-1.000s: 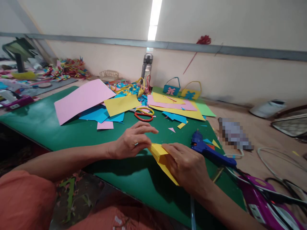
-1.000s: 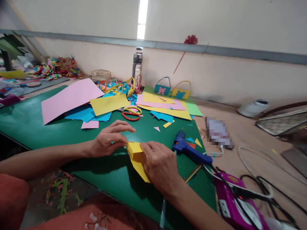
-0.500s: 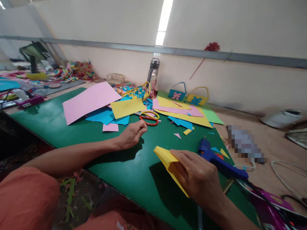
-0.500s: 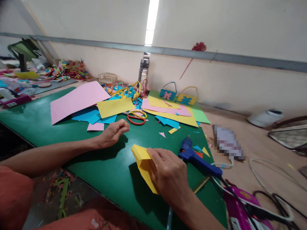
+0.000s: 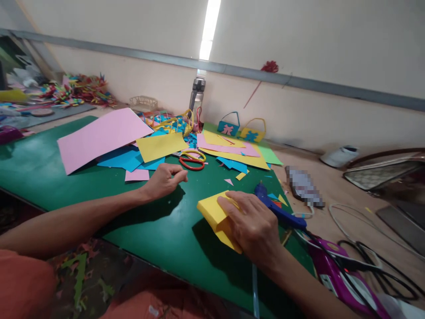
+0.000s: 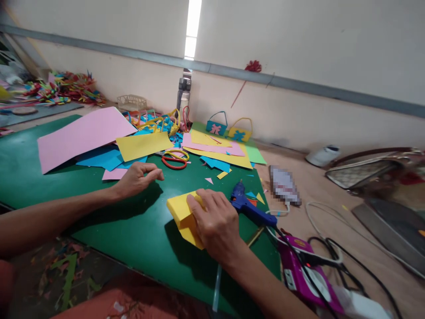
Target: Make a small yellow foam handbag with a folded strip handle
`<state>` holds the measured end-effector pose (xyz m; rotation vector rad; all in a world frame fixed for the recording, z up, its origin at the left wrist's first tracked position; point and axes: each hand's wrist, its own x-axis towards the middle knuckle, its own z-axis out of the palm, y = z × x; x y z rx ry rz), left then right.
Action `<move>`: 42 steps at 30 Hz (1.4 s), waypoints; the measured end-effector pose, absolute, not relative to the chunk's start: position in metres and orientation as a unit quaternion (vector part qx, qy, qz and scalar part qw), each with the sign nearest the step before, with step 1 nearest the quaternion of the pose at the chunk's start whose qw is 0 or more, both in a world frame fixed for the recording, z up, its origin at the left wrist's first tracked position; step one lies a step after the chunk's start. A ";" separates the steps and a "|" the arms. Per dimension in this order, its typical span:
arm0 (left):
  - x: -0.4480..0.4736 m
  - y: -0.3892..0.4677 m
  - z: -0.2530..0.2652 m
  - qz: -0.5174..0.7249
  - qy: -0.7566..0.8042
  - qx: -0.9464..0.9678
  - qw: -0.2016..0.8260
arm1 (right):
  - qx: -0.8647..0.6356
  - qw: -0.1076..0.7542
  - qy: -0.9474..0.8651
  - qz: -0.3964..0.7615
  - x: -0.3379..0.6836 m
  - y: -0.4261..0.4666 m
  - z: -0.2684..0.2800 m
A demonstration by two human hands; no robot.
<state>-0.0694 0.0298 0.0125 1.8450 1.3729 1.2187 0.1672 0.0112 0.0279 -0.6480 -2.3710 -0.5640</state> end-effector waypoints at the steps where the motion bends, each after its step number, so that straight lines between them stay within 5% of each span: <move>1: -0.066 0.028 0.014 0.461 0.503 0.667 0.299 | -0.234 0.307 -0.893 -0.231 0.167 0.011 0.029; 7: -0.046 0.013 0.019 0.436 0.422 0.569 0.555 | -0.153 0.307 -0.896 -0.281 0.163 0.003 0.041; 18: -0.040 0.013 0.020 0.391 0.357 0.511 0.677 | -0.075 0.278 -0.910 -0.299 0.163 -0.013 0.043; 33: -0.021 0.030 0.018 0.402 0.357 0.432 0.724 | -0.114 0.260 -0.923 -0.259 0.172 -0.009 0.035; 42: -0.029 0.035 0.012 0.473 0.443 0.405 0.645 | -0.295 0.307 -0.904 0.028 0.167 -0.002 0.019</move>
